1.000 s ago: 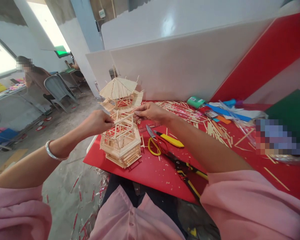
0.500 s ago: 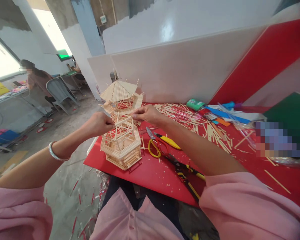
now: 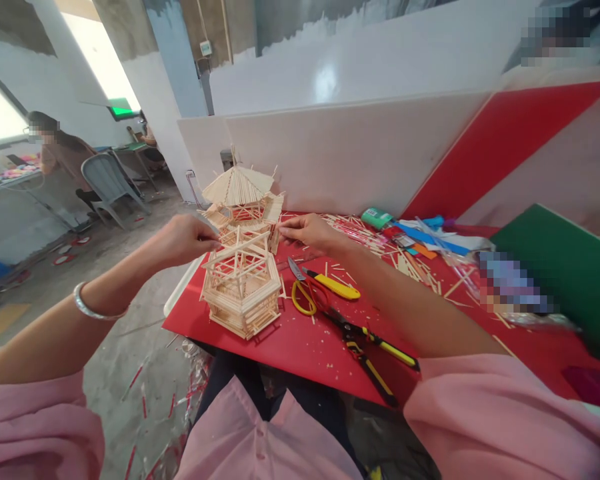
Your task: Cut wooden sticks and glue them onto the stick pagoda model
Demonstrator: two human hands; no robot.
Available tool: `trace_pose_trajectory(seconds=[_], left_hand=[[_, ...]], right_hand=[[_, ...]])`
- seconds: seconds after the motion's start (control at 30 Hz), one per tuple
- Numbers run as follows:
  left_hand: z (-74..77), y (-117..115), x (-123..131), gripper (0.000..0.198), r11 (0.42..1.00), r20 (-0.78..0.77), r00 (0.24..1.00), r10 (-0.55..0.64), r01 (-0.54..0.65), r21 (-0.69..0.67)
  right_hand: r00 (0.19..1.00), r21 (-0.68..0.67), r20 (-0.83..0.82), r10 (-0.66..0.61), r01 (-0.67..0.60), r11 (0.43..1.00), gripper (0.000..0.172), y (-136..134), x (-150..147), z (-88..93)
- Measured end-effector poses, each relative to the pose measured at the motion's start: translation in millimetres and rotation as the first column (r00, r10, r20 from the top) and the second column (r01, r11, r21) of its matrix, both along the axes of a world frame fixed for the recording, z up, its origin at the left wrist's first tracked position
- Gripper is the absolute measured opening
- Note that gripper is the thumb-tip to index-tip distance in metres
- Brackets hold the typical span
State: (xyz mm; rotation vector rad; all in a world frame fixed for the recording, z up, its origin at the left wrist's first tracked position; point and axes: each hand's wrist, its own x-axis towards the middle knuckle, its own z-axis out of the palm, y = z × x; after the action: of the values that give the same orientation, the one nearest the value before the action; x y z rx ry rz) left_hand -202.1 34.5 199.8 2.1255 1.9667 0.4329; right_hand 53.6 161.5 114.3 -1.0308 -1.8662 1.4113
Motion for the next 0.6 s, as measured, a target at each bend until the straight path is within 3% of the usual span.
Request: trace_pose_trajectory(seconds=[0.17,0.27,0.43,0.53,0.6], left_hand=[[1.8,-15,-13,0.021,0.992,0.010,0.994,0.111,-0.111,0.054],[-4.9,-22,-10,0.025,0.987,0.037,0.992,0.120,-0.123,0.106],[-19.8,-20,-4,0.029,0.993,0.091,0.996,0.015,-0.025,0.118],[-26.7,-4,-9,0.031,0.987,0.064,0.995,-0.072,0.062,0.146],[-28.5,9,-13,0.033,0.971,0.032,0.982,-0.188,0.180,0.160]], right_hand=[[0.989,0.153,0.145,-0.040,0.017,0.988,0.027,-8,16,1.0],[0.964,0.240,0.266,0.005,-0.071,0.968,0.028,-21,33,0.6],[0.864,0.304,0.504,-0.020,-0.156,0.940,0.035,-50,90,-7.7],[0.815,0.283,0.574,-0.081,-0.105,0.953,0.036,-70,133,-24.0],[0.794,0.275,0.590,-0.147,-0.026,0.961,0.030,-85,160,-39.6]])
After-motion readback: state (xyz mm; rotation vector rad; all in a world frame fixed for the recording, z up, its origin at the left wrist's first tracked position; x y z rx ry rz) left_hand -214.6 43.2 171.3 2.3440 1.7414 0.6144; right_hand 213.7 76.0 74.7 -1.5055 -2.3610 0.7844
